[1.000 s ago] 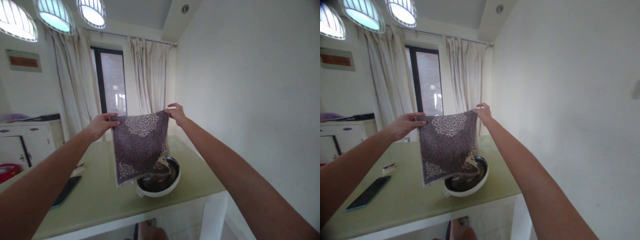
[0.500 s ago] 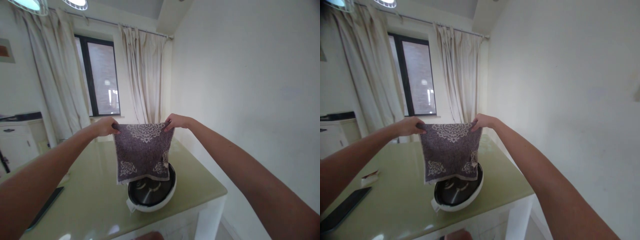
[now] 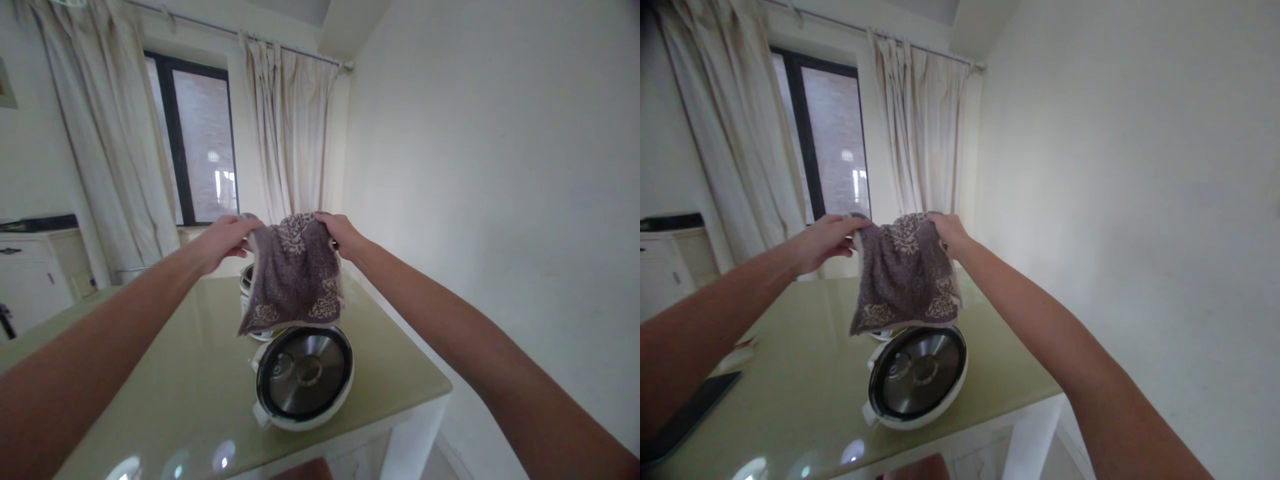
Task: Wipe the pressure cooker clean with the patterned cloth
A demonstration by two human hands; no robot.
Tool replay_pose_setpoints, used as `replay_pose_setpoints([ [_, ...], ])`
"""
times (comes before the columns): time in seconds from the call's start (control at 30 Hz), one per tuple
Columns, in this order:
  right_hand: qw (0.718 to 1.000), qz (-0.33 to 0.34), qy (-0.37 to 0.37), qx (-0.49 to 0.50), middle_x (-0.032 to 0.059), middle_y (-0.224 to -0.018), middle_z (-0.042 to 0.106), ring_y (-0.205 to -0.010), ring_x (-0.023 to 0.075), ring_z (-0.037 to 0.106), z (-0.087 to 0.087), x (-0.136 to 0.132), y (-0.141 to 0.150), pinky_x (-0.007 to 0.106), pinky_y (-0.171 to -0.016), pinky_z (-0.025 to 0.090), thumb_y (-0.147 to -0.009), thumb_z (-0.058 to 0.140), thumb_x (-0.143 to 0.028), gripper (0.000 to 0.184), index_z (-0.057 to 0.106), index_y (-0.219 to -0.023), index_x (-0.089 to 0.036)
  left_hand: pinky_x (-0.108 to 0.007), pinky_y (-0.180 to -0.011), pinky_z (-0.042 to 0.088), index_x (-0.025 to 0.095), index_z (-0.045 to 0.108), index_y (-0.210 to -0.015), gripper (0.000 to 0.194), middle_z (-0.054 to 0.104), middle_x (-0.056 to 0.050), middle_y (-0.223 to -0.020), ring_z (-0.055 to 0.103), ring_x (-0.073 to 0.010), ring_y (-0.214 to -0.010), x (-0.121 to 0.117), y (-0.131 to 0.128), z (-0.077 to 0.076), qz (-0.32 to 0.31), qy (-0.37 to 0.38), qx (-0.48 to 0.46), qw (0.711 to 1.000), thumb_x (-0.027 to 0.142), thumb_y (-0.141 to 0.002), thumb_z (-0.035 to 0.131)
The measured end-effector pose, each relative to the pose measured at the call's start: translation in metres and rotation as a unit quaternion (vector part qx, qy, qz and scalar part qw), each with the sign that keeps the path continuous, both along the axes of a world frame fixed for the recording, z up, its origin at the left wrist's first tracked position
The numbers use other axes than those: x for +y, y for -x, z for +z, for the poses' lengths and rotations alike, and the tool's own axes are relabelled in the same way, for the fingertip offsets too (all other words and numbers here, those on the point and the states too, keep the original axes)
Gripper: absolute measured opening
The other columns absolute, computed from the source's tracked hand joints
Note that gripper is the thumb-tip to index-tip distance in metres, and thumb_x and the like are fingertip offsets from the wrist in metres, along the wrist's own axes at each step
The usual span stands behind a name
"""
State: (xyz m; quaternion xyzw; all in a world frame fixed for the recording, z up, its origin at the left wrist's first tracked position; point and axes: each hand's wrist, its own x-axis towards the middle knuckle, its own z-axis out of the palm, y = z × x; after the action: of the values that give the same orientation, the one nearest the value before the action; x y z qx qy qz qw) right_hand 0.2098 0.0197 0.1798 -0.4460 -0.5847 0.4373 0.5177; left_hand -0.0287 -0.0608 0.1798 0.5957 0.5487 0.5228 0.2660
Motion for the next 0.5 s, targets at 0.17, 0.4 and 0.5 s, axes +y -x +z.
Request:
replay_pose_setpoints([
  [0.17,0.988,0.137,0.001,0.068,-0.0009,-0.081,0.07,-0.07,0.0156,0.063,-0.012,-0.042,0.046,0.03,-0.067,0.053,-0.085,0.077,-0.061,0.042,0.071,-0.1,-0.023,-0.031,-0.068,0.059,0.018,0.072,-0.098,0.036,0.078,-0.009,-0.093,0.072,-0.0198,-0.075,-0.003,-0.061,-0.003,-0.058,-0.032,-0.055,0.996,0.05,-0.084,0.064],
  [0.4,0.975,0.167,-0.108,0.102,0.0012,-0.094,0.075,-0.094,0.019,0.068,-0.033,-0.028,0.026,0.036,-0.094,0.054,-0.065,0.094,-0.034,0.044,0.071,-0.1,-0.02,-0.041,-0.095,0.057,0.018,0.072,-0.122,0.047,0.074,-0.012,-0.121,0.069,-0.0247,-0.109,-0.007,-0.038,-0.02,-0.045,-0.158,-0.009,0.986,0.034,-0.078,0.064],
  [0.5,0.971,0.185,-0.123,0.085,0.0016,-0.097,0.075,-0.096,0.0194,0.068,-0.037,-0.027,0.022,0.037,-0.097,0.052,-0.066,0.092,-0.034,0.042,0.069,-0.098,-0.02,-0.039,-0.093,0.057,0.019,0.067,-0.129,0.059,0.069,-0.015,-0.132,0.066,-0.0261,-0.116,-0.008,-0.024,-0.042,0.065,-0.173,-0.057,0.981,0.049,-0.078,0.076],
])
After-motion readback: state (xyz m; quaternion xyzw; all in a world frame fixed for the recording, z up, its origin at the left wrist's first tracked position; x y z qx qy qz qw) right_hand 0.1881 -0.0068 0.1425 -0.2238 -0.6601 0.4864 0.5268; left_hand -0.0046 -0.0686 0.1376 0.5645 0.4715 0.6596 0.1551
